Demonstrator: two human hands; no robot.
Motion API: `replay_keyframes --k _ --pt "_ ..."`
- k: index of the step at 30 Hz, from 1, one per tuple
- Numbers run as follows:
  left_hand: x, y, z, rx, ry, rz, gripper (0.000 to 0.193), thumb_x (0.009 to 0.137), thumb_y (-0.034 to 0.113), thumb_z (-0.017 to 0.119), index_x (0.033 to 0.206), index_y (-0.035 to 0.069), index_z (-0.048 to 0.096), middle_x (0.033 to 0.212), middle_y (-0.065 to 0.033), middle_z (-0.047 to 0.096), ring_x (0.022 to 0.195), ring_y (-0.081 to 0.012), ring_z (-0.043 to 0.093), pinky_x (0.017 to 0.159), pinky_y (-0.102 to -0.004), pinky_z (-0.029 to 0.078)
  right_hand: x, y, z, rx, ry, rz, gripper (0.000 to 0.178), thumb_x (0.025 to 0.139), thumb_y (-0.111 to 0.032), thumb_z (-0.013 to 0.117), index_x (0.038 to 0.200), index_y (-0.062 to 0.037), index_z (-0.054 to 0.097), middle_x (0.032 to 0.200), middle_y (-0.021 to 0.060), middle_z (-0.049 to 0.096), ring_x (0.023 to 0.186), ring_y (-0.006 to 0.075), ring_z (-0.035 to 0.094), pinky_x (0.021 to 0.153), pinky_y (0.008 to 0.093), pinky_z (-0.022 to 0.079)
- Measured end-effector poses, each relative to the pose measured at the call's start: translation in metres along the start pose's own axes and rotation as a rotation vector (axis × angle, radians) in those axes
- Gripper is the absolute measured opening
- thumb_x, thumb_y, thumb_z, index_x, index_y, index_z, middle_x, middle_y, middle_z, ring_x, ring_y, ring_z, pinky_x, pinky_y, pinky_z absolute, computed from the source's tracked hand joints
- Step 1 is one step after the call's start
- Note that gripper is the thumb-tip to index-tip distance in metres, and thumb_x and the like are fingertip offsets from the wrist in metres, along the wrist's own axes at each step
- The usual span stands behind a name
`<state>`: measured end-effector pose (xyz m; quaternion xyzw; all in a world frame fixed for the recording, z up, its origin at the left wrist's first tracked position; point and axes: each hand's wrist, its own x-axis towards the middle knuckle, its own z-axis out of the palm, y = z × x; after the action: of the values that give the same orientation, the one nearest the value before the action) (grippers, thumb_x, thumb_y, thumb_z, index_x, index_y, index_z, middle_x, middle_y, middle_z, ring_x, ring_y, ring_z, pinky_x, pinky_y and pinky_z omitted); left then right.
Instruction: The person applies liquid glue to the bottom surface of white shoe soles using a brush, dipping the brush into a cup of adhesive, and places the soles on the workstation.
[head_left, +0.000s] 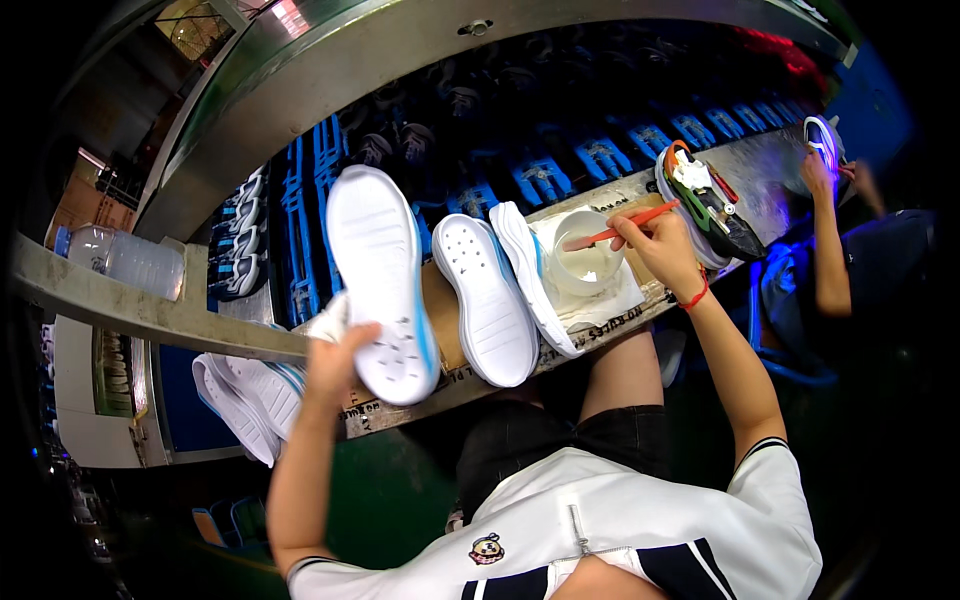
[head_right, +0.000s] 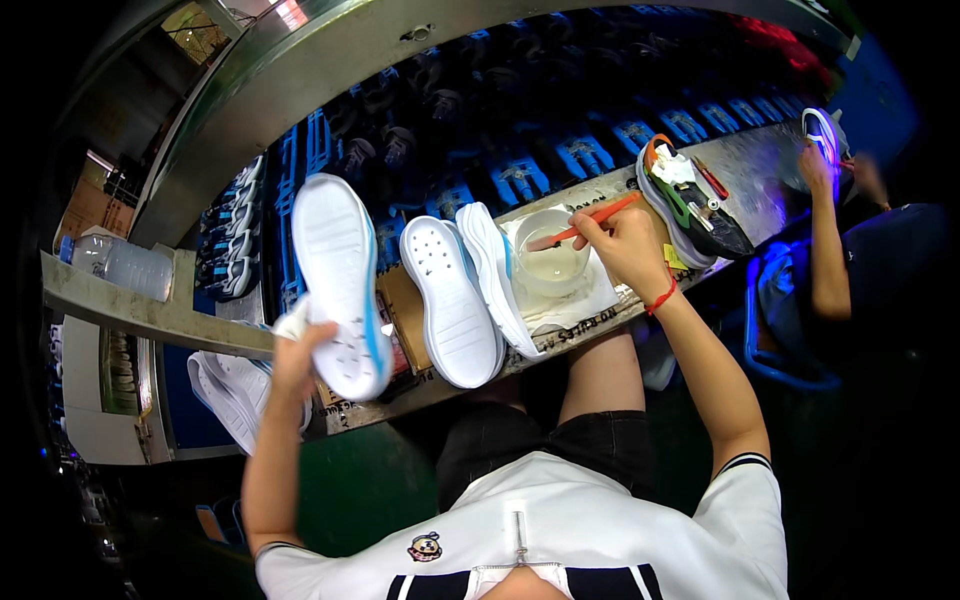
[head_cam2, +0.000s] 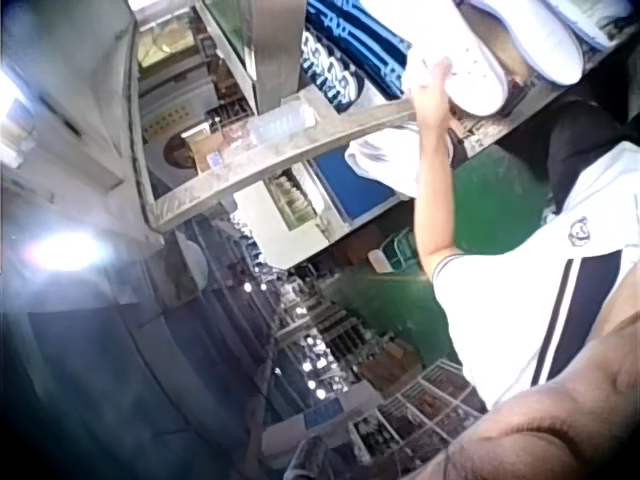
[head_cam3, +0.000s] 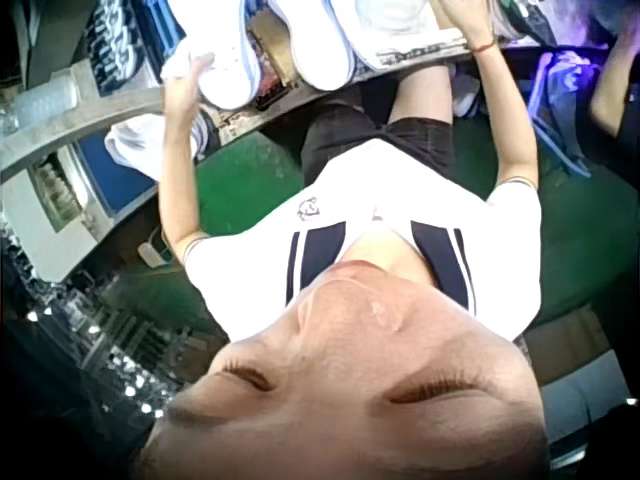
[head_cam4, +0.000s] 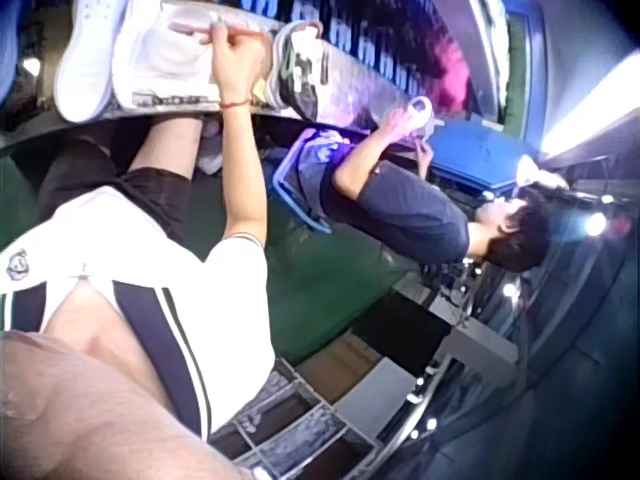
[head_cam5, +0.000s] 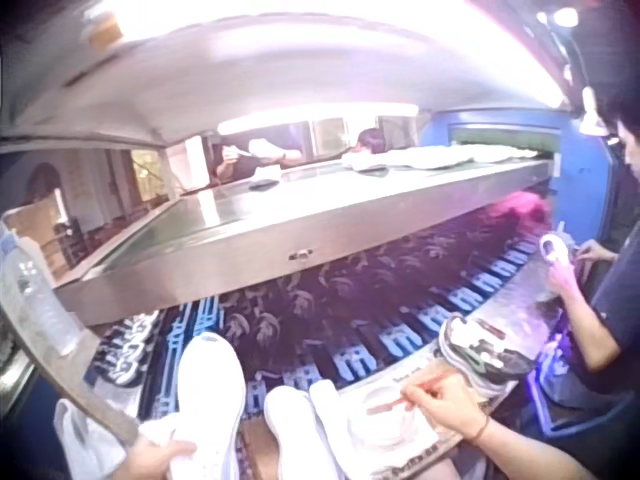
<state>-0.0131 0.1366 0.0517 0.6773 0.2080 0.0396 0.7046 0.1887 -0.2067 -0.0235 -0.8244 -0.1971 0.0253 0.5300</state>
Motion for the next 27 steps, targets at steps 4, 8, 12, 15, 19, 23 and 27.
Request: replay_keyframes --k 4,8,12,15,19,23,27 --pt "-0.015 -0.054 0.035 -0.514 -0.050 -0.110 0.072 0.069 0.013 0.062 0.133 -0.006 0.036 0.117 -0.0192 0.057 0.106 -0.0271 0.058 0.091 -0.0366 0.047 -0.001 -0.006 0.001 -0.054 -0.005 0.023 0.026 0.085 -0.022 0.059 0.085 0.0009 0.070 0.059 0.0037 0.065 0.047 0.0070 0.050 0.046 0.0243 0.037" --pt "-0.014 -0.086 0.056 -0.932 -0.210 -0.045 0.071 0.072 0.027 0.063 0.132 -0.005 0.039 0.124 -0.0204 0.054 0.113 -0.0313 0.054 0.099 -0.0426 0.042 -0.003 -0.003 -0.005 -0.063 -0.028 0.030 0.025 0.085 -0.021 0.060 0.085 0.0018 0.070 0.059 0.0037 0.065 0.051 0.0077 0.053 0.050 0.0242 0.040" --pt "-0.003 -0.094 0.067 -1.193 -0.264 -0.071 0.063 0.088 0.041 0.048 0.135 0.000 0.039 0.133 -0.0180 0.048 0.122 -0.0322 0.047 0.106 -0.0457 0.033 -0.003 -0.021 -0.015 0.298 0.044 -0.045 0.022 0.086 -0.016 0.061 0.085 0.0045 0.069 0.067 0.0058 0.066 0.063 0.0096 0.060 0.061 0.0237 0.046" --pt "0.003 -0.094 0.073 -1.213 -0.385 -0.074 0.057 0.093 0.038 0.043 0.135 0.000 0.039 0.133 -0.0176 0.048 0.122 -0.0322 0.047 0.105 -0.0459 0.033 -0.005 -0.018 -0.019 0.258 -0.052 0.015 0.020 0.088 -0.012 0.060 0.089 0.0056 0.068 0.073 0.0080 0.068 0.070 0.0110 0.063 0.068 0.0242 0.048" --pt "-0.001 -0.083 0.085 -1.016 -0.337 -0.088 0.055 0.094 0.034 0.049 0.135 0.000 0.037 0.131 -0.0158 0.050 0.119 -0.0282 0.050 0.102 -0.0425 0.039 -0.007 -0.016 -0.020 0.277 -0.080 0.027 0.020 0.090 -0.012 0.057 0.090 0.0058 0.067 0.075 0.0082 0.066 0.069 0.0106 0.061 0.066 0.0235 0.047" --pt "-0.010 -0.067 0.100 -0.758 -0.328 -0.114 0.063 0.094 0.043 0.047 0.137 0.000 0.033 0.129 -0.0148 0.050 0.116 -0.0242 0.053 0.097 -0.0388 0.044 -0.012 -0.054 -0.016 0.489 -0.065 -0.044 0.019 0.091 -0.011 0.056 0.092 0.0055 0.066 0.079 0.0100 0.066 0.069 0.0112 0.061 0.067 0.0246 0.048" --pt "-0.016 -0.064 0.107 -0.662 -0.291 -0.146 0.068 0.091 0.047 0.050 0.137 0.000 0.031 0.126 -0.0151 0.051 0.113 -0.0216 0.054 0.092 -0.0356 0.048 -0.013 -0.079 0.006 0.521 -0.143 -0.242 0.018 0.089 -0.012 0.058 0.090 0.0034 0.067 0.073 0.0084 0.067 0.074 0.0130 0.064 0.071 0.0250 0.049"
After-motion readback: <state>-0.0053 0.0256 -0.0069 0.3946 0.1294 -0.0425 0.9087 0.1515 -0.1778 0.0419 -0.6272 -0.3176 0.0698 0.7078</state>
